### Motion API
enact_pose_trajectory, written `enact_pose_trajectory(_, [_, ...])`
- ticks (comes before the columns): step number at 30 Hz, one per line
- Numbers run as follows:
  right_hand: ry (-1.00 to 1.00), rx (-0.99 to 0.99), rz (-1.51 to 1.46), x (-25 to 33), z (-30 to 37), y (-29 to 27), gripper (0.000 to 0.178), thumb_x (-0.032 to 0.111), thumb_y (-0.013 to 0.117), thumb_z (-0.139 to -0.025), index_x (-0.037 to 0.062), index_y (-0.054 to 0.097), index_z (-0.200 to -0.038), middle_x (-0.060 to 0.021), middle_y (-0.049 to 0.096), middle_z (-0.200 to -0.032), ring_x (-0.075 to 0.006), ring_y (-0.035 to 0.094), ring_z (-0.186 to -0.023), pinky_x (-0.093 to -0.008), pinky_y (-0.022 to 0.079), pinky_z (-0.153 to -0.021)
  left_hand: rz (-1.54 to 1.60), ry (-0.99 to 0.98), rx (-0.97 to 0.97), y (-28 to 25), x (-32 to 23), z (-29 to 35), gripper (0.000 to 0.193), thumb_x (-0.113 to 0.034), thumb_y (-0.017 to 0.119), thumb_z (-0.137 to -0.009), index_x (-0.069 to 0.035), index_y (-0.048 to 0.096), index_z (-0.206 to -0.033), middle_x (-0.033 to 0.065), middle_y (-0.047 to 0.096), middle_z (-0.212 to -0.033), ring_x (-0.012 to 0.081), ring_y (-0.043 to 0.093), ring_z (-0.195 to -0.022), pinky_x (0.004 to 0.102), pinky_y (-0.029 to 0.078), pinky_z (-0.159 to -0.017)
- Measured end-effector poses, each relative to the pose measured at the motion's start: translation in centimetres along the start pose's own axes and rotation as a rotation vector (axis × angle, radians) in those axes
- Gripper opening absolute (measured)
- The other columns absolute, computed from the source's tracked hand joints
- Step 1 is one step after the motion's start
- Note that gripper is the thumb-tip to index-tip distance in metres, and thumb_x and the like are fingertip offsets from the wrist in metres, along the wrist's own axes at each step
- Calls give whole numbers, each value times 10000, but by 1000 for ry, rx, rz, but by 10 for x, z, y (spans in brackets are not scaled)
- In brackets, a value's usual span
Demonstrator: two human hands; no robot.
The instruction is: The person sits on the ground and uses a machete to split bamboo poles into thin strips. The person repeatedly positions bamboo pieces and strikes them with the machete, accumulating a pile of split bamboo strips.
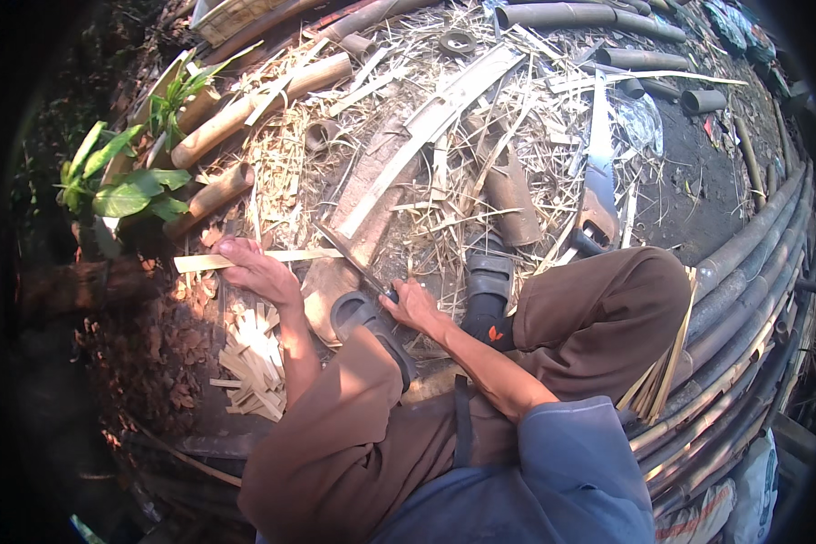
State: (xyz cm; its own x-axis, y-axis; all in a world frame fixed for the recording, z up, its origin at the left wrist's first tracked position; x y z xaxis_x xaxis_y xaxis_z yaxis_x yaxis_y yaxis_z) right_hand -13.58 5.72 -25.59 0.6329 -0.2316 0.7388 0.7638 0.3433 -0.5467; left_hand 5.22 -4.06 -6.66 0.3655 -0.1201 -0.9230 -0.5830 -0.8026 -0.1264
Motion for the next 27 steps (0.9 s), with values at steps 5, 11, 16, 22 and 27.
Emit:
enact_pose_trajectory(5, [-120,-386,-256,16,-42,-37,321,291,531,-970,-20,574,-1038,-273,583,-962,-425,592,-878,-509,474,-778,127,51,46,0,0,-9,361,-336,397,-1056,7,465,-970,69,479,-773,132,457,-658,266,433,-578])
enact_pose_trajectory(11, [-81,-179,-50,85,-109,-62,301,285,439,-993,155,478,-1262,-262,645,-807,-481,632,-792,-558,473,-718,250,-5,-28,-41,5,-45,330,-335,456,-1039,-21,512,-955,-43,309,-684,58,282,-594,236,259,-546])
enact_pose_trajectory(16, [-88,-218,71,63,-159,-58,306,353,461,-985,60,548,-1002,-274,645,-840,-503,615,-799,-581,474,-707,-120,-108,10,-62,45,-57,575,-406,510,-994,0,391,-1384,154,509,-1173,239,502,-1106,397,421,-934])
enact_pose_trajectory(22, [-229,-240,196,66,-152,-45,319,411,530,-958,112,548,-1067,-216,646,-798,-434,637,-739,-531,500,-640,-453,-2,-38,-90,70,-20,560,-316,524,-980,-39,345,-1432,226,376,-1396,345,434,-1236,459,385,-1014])
enact_pose_trajectory(27, [-133,-219,172,49,-157,-73,321,397,510,-968,115,559,-1114,-221,658,-828,-408,656,-762,-512,519,-651,-181,-79,318,-45,70,42,291,-107,515,-968,20,535,-1228,159,510,-1190,226,559,-1003,352,486,-782])
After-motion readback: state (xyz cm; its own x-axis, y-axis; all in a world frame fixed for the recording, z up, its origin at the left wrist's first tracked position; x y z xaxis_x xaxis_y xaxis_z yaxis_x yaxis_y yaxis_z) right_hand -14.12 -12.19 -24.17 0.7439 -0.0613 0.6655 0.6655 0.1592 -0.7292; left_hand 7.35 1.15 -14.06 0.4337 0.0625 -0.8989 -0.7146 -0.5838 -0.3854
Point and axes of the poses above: each hand's wrist, its own z-axis away from the middle knuckle, its own y-axis out of the palm, x = y × z, the point moved 4 cm from there along -z, towards the middle knuckle
